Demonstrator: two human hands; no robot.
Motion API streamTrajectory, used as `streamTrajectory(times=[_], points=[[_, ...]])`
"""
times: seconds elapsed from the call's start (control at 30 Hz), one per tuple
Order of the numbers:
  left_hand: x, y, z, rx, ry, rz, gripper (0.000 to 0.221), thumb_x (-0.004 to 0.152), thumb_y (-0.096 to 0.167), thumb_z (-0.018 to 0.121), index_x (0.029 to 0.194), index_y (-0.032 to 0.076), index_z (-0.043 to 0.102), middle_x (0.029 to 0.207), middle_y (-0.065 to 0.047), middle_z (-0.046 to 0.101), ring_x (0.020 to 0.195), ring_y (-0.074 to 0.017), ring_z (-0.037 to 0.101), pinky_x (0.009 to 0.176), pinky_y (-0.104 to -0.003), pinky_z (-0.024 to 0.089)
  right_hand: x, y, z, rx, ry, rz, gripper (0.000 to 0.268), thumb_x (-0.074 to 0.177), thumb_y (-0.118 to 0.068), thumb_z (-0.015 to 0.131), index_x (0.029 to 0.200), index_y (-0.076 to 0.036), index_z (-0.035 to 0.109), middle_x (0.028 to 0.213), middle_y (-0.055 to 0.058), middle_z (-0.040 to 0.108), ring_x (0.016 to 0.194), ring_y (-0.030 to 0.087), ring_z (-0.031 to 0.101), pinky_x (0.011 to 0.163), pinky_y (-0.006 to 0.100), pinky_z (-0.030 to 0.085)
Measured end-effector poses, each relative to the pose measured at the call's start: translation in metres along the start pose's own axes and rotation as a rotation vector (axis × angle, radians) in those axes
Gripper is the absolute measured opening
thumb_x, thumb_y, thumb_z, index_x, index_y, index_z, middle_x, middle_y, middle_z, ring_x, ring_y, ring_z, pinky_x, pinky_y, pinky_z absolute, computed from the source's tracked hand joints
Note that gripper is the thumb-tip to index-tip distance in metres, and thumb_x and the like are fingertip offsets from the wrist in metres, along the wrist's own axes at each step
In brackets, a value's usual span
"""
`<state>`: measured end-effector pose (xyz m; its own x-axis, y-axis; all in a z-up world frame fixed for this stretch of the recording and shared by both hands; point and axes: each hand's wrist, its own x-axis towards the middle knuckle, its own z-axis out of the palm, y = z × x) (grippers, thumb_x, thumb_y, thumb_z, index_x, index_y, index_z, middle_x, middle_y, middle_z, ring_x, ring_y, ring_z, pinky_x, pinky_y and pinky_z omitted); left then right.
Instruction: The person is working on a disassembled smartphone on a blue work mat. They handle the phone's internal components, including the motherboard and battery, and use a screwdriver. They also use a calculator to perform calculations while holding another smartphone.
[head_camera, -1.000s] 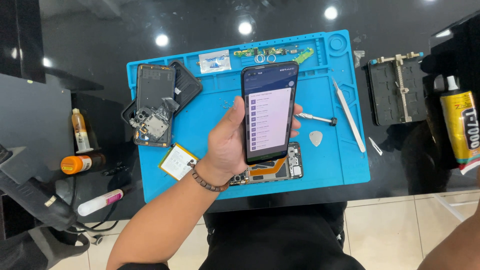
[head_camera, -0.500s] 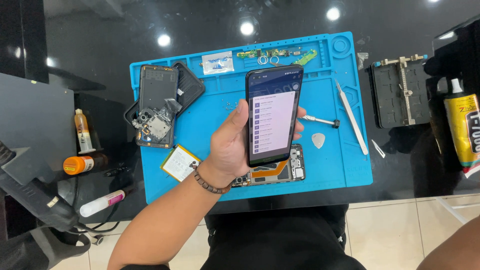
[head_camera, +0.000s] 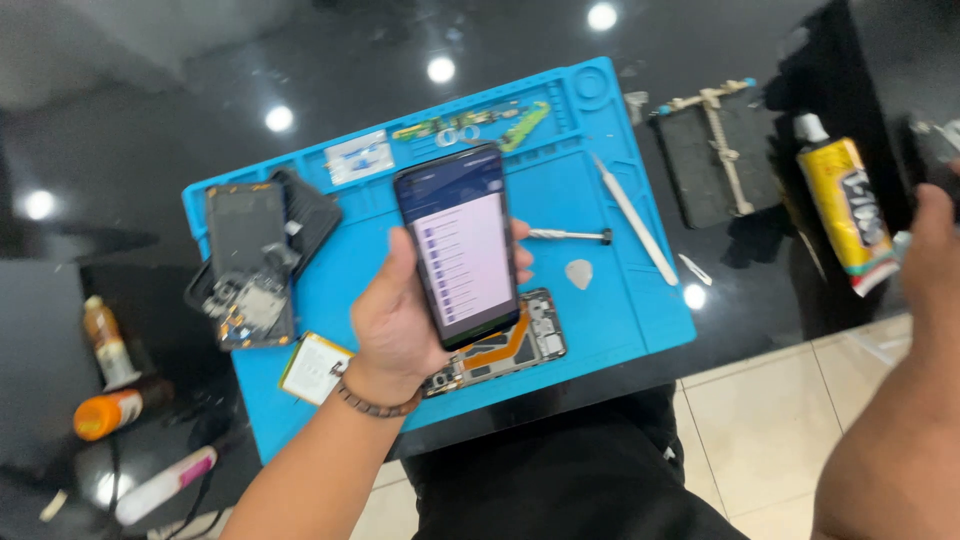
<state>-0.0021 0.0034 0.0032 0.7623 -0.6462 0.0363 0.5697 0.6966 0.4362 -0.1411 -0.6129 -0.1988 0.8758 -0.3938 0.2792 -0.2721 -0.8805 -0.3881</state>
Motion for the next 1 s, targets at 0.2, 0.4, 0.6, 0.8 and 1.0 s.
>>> streamTrajectory(times=[0.2,0.4,0.6,0.8,1.0], points=[[0.001,0.003,0.014,0.048,0.070,0.086,0.072,0.102,0.043,0.061,0.150,-0.008,0.041,0.127,-0.031,0.062,0.109,-0.0423,0.067,0.098,-0.053,0.055,0.008,-0.186,-0.094,-0.412,0.281,-0.225,0.022,0.106,-0.008,0.084,0.127,-0.002,0.078,0.107,0.011,0.073,0.103,0.035,0.068,0.101,0.046,0.048],[-0.001,0.003,0.012,0.069,0.133,0.089,0.076,0.100,0.043,0.066,0.151,-0.007,0.040,0.129,-0.034,0.060,0.111,-0.0457,0.064,0.098,-0.055,0.054,0.011,-0.214,-0.097,-0.347,0.242,-0.141,0.019,0.107,-0.005,0.085,0.123,0.003,0.078,0.114,0.018,0.075,0.109,0.034,0.067,0.099,0.049,0.048],[-0.001,0.004,0.013,0.108,0.114,0.088,0.077,0.101,0.045,0.065,0.150,-0.008,0.040,0.129,-0.033,0.059,0.111,-0.0448,0.064,0.098,-0.056,0.054,0.015,-0.215,-0.094,-0.370,0.314,-0.183,0.016,0.102,-0.010,0.083,0.116,-0.003,0.078,0.109,0.013,0.075,0.102,0.033,0.067,0.089,0.043,0.045],[-0.003,0.006,0.009,0.160,0.180,0.085,0.084,0.097,0.048,0.075,0.153,-0.005,0.041,0.129,-0.031,0.062,0.111,-0.0452,0.065,0.099,-0.057,0.053,0.017,-0.225,-0.094,-0.356,0.314,-0.164,0.018,0.098,-0.012,0.082,0.114,-0.004,0.077,0.108,0.013,0.075,0.102,0.032,0.067,0.087,0.044,0.051],[-0.003,0.008,0.009,0.197,0.215,0.068,0.089,0.094,0.051,0.079,0.153,-0.003,0.039,0.128,-0.029,0.061,0.113,-0.0446,0.064,0.100,-0.058,0.052,0.015,-0.239,-0.101,-0.342,0.271,-0.134,0.025,0.100,-0.014,0.079,0.120,-0.001,0.075,0.116,0.016,0.072,0.108,0.033,0.064,0.090,0.045,0.052]])
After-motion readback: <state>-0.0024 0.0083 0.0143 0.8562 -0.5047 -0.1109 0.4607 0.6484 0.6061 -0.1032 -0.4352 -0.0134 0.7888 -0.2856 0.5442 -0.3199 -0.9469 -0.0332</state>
